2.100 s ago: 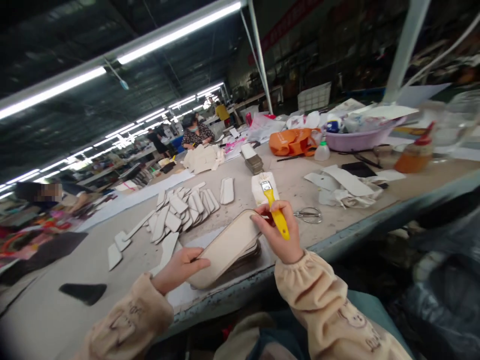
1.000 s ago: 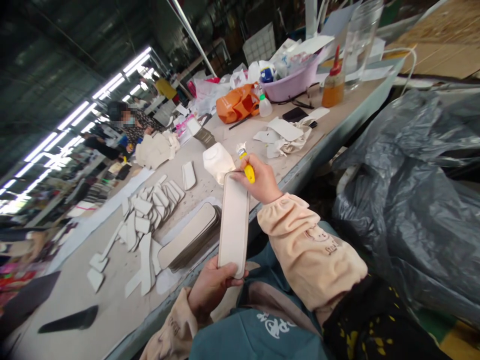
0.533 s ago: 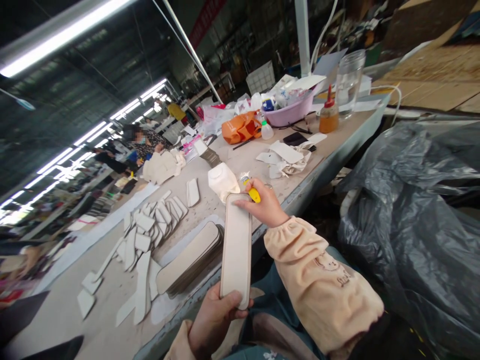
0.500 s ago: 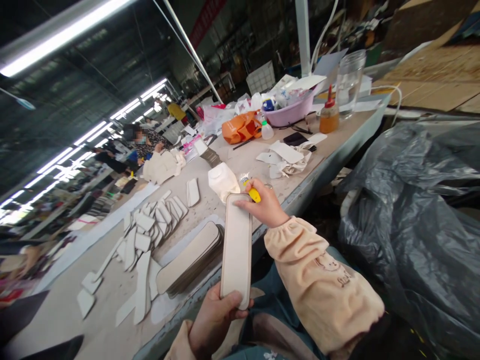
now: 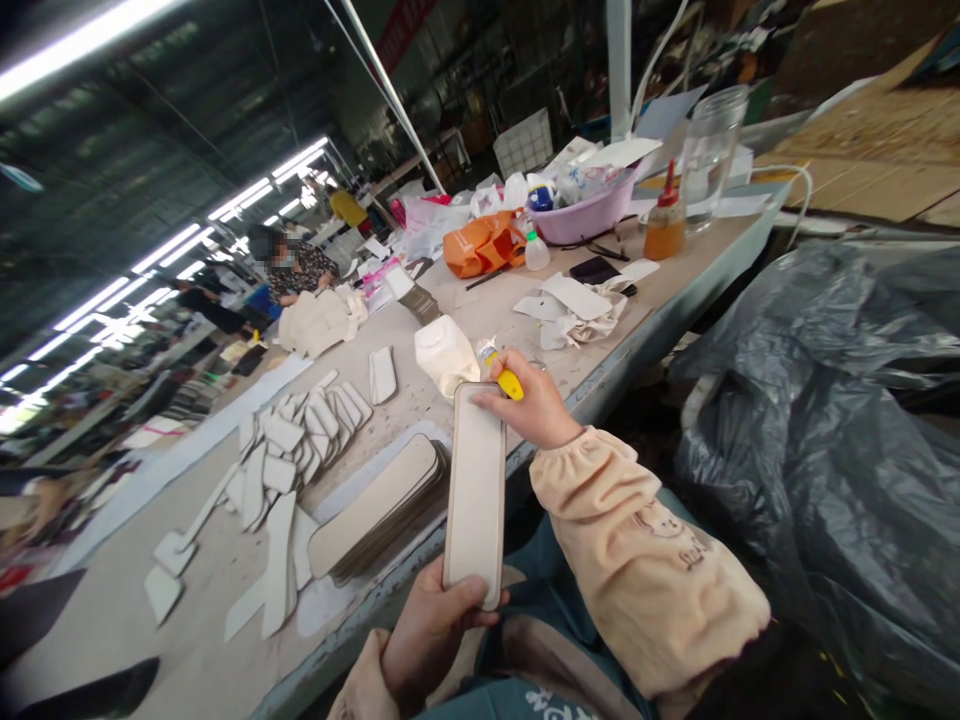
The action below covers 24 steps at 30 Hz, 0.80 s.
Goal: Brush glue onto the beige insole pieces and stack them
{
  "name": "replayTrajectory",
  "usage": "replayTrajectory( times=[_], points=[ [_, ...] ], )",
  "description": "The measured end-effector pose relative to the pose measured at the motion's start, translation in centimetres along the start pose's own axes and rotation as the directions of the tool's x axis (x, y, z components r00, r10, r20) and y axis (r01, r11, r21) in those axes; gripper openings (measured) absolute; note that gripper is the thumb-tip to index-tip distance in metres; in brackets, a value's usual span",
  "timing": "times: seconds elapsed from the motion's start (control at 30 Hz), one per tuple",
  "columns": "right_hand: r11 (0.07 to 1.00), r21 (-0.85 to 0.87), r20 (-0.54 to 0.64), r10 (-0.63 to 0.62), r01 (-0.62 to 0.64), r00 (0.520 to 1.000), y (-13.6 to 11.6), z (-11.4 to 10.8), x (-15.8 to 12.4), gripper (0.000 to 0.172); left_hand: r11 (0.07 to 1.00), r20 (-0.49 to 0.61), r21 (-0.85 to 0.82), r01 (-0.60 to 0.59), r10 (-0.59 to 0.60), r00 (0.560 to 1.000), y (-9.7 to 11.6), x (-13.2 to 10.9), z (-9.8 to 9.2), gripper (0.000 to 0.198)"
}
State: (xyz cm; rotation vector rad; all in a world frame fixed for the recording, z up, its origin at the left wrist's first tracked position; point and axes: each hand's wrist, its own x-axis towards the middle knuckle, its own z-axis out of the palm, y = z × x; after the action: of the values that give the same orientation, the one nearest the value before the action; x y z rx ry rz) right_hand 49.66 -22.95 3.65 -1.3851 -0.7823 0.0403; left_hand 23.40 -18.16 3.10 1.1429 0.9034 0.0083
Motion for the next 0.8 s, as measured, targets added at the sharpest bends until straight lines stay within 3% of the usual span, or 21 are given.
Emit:
replayTrajectory(
  times=[0.23, 0.53, 0.67, 0.8],
  points=[
    [1.000, -0.026, 0.000, -0.006, 0.006, 1.000, -0.1, -0.1, 0.0, 0.031, 0.996, 0.028, -0.086, 0.024, -0.021, 0.999, -0.3, 0.1, -0.5, 0.052],
    [1.000, -0.015, -0.052, 0.022, -0.023, 0.998, -0.1, 0.1, -0.1, 0.029, 1.000, 0.030, -0.015, 0.009, -0.008, 1.000, -1.5, 0.8, -0.3, 0.054],
    [1.000, 0.006, -0.030, 0.008, -0.008, 1.000, -0.8, 0.3, -0.3, 0.029, 0.998, 0.150, 0.030, -0.063, 0.058, 0.987, -1.0, 1.0, -0.9, 0.056],
    [1.000, 0.019, -0.004, -0.020, 0.020, 1.000, -1.5, 0.9, -0.4, 0.030, 0.970, 0.199, 0.047, -0.239, 0.226, 0.954, 1.3, 1.2, -0.9, 0.053]
  ],
)
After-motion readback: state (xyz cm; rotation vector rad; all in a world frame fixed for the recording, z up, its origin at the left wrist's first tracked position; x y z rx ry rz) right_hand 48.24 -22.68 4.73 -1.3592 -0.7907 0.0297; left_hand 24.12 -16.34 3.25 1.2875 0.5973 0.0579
